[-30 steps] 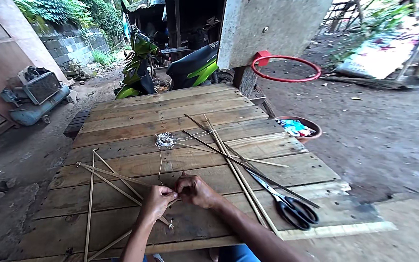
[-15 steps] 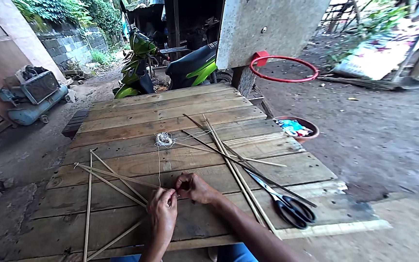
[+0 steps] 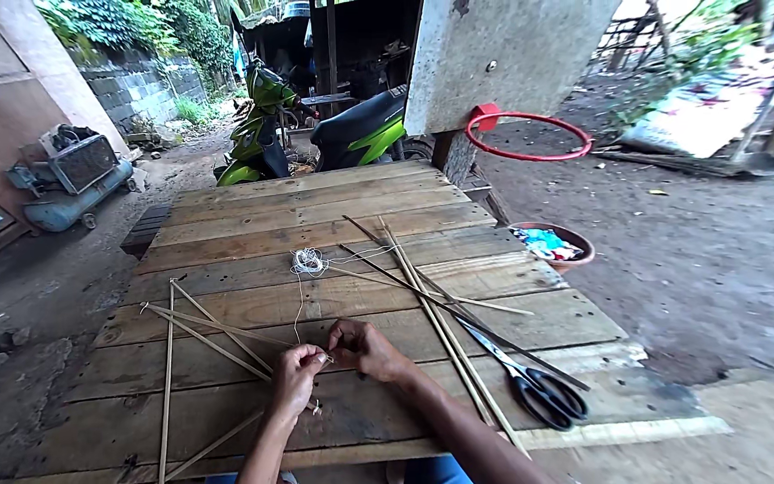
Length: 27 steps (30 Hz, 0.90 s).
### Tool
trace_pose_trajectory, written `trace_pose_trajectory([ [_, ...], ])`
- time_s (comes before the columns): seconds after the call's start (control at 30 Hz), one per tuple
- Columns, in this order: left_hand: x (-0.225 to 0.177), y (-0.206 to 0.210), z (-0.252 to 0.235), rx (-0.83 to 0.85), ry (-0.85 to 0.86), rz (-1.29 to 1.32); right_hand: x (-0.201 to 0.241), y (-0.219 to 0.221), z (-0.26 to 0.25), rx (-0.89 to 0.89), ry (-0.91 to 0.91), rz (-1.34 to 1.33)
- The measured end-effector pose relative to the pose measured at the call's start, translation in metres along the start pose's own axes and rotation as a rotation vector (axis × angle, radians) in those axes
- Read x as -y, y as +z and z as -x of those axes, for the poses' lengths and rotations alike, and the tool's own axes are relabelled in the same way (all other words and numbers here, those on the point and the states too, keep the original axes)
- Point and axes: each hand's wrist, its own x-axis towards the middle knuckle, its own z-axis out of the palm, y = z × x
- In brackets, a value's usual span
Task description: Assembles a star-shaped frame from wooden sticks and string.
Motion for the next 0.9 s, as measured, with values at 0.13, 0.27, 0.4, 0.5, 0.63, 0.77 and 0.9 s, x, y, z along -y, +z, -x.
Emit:
trace_pose_trajectory([
  [0.13,-0.002,0.0,0.0,0.013,-0.017,0.029,-0.003,0.001,0.002,-0.044,-0.099,0.102],
  [0.27,-0.003,0.001,0.0,0.006,-0.029,0.039,-0.004,0.004,0.002,-0.047,-0.143,0.198],
  [0.4,0.0,0.002,-0.002,0.002,-0.016,0.019,-0.004,0.004,0.002,-0.054,-0.151,0.214],
  [0.5,0.004,0.003,-0.001,-0.005,-0.003,0.003,0.0,0.002,0.002,-0.04,-0.087,0.19],
  [0.63,0.008,0.005,0.001,-0.033,0.078,-0.064,0.006,0.003,0.002,-0.005,-0.006,0.257],
  [0.77,0.016,0.011,0.011,-0.161,0.266,-0.244,0.009,0.0,0.001,0.014,0.086,0.336],
  [0.9,0.028,0.017,0.017,-0.312,0.534,-0.352,0.009,0.001,-0.002,0.044,0.117,0.396],
])
